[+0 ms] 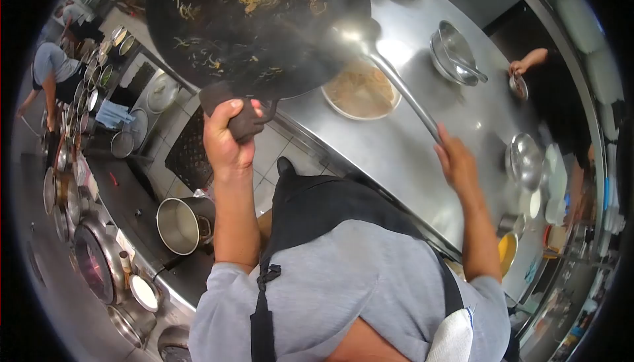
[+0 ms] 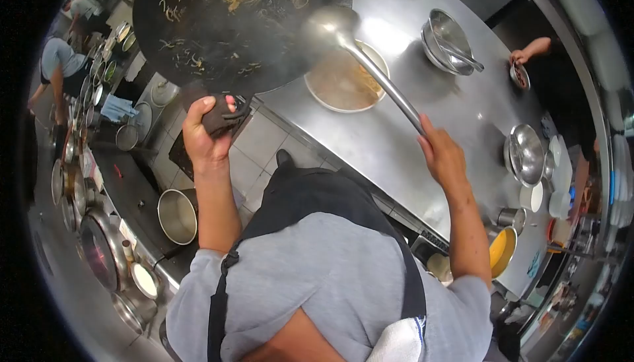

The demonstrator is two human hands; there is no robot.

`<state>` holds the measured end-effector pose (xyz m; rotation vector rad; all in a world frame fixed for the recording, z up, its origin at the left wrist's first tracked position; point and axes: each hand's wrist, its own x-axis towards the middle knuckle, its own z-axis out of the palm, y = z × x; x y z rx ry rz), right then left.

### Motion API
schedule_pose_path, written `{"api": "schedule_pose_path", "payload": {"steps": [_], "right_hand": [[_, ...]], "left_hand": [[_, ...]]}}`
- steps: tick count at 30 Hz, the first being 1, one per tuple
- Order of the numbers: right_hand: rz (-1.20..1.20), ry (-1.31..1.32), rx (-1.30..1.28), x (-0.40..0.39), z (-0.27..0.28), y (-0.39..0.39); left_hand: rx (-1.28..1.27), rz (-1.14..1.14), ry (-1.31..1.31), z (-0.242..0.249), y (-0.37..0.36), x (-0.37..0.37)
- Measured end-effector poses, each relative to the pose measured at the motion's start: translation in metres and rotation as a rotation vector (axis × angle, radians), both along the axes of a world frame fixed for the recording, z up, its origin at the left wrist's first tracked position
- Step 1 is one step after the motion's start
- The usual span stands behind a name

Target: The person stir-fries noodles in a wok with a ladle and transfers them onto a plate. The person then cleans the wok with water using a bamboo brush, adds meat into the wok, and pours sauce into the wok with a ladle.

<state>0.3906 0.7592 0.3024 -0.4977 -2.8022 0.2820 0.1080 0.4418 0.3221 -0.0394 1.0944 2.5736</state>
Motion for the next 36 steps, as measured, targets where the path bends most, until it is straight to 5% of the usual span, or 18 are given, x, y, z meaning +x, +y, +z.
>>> {"api": "schedule_pose_path", "payload": {"steps": [7, 12, 16, 18, 25, 31, 36], "right_hand": [[-0.121, -0.087, 0.016, 0.075, 0.063, -0.015], [-0.168, 0.019, -0.036, 0.106, 0.054, -0.042], [-0.687, 0.061, -0.796, 0.082, 0.009, -0.097], [-0.338, 0.304, -0.622, 0.062, -0.027, -0.114], [-0.447, 0.039, -0.922, 0.051, -0.011, -0.113], [-0.247, 0.243, -0.985, 0.006, -0.009, -0.109], [0.003, -0.028, -1.001, -0.095, -0.021, -0.130]], "left_hand": [[-0.119, 0.042, 0.112, -0.004, 0.006, -0.013], [-0.121, 0.003, 0.083, -0.002, -0.004, -0.015], [-0.061, -0.003, -0.012, 0.009, -0.011, -0.002], [-0.033, -0.027, -0.053, 0.013, -0.017, 0.002], [-0.114, 0.034, -0.095, 0.015, -0.029, 0.008], [-0.153, 0.091, -0.231, 0.020, -0.055, 0.010], [0.038, 0.038, -0.368, 0.024, -0.089, 0.012]]}}
